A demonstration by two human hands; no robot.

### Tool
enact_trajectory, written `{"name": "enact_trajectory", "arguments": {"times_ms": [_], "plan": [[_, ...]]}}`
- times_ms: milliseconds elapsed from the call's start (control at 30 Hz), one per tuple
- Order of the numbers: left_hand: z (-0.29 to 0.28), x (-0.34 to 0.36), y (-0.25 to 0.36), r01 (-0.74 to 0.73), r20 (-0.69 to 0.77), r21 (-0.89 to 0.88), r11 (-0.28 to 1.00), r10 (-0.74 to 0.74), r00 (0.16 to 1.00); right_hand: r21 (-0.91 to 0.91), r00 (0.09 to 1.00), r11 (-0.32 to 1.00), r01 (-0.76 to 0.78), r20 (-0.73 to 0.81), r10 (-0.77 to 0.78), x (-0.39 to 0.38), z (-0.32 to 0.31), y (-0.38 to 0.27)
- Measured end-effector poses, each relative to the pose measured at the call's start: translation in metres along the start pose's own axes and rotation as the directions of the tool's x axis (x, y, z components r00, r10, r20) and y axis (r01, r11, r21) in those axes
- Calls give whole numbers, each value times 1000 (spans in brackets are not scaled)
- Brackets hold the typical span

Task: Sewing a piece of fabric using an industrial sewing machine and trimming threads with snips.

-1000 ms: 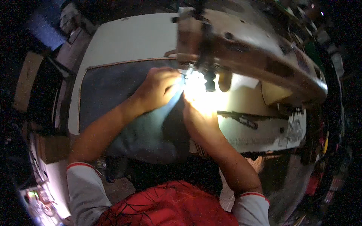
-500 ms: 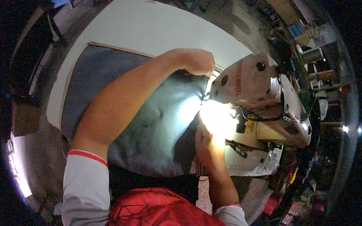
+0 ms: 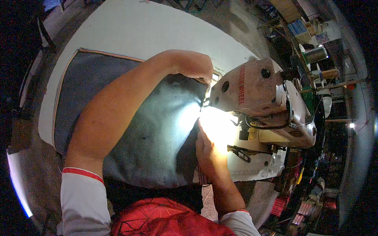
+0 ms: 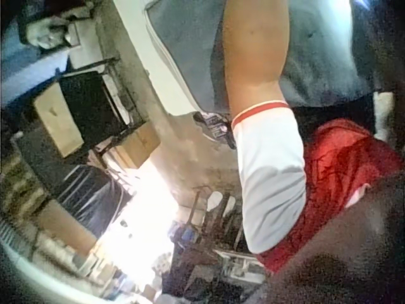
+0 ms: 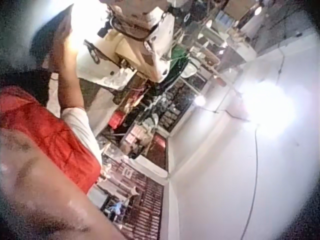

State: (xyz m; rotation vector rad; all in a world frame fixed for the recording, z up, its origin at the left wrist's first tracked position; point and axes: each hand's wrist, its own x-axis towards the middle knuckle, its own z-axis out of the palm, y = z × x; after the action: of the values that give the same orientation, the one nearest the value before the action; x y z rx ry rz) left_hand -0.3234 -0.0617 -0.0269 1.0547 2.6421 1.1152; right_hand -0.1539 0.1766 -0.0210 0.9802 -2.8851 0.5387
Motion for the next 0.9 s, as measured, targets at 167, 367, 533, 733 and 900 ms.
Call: {"name": "enact_trajectory", "arguments": {"times_ms": [167, 367, 533, 733, 900], "plan": [[-24, -17, 16, 64, -31, -128, 990, -68, 997, -10, 1000, 1000, -2, 21, 2, 0, 1, 2], [-12, -18, 29, 121, -83, -174, 977, -136, 987, -21, 1000, 999, 28, -10, -29, 3, -2, 0], [-13, -21, 30, 136, -127, -337, 932, -188, 974, -41, 999, 998, 39, -1, -39, 4, -4, -3], [-21, -24, 39, 211, -57, -434, 876, -261, 964, 4, 1000, 1000, 25, -14, -25, 3, -4, -2], [-25, -29, 45, 218, -74, -371, 903, -262, 962, -11, 1000, 1000, 21, -4, -21, 3, -4, -3]]}}
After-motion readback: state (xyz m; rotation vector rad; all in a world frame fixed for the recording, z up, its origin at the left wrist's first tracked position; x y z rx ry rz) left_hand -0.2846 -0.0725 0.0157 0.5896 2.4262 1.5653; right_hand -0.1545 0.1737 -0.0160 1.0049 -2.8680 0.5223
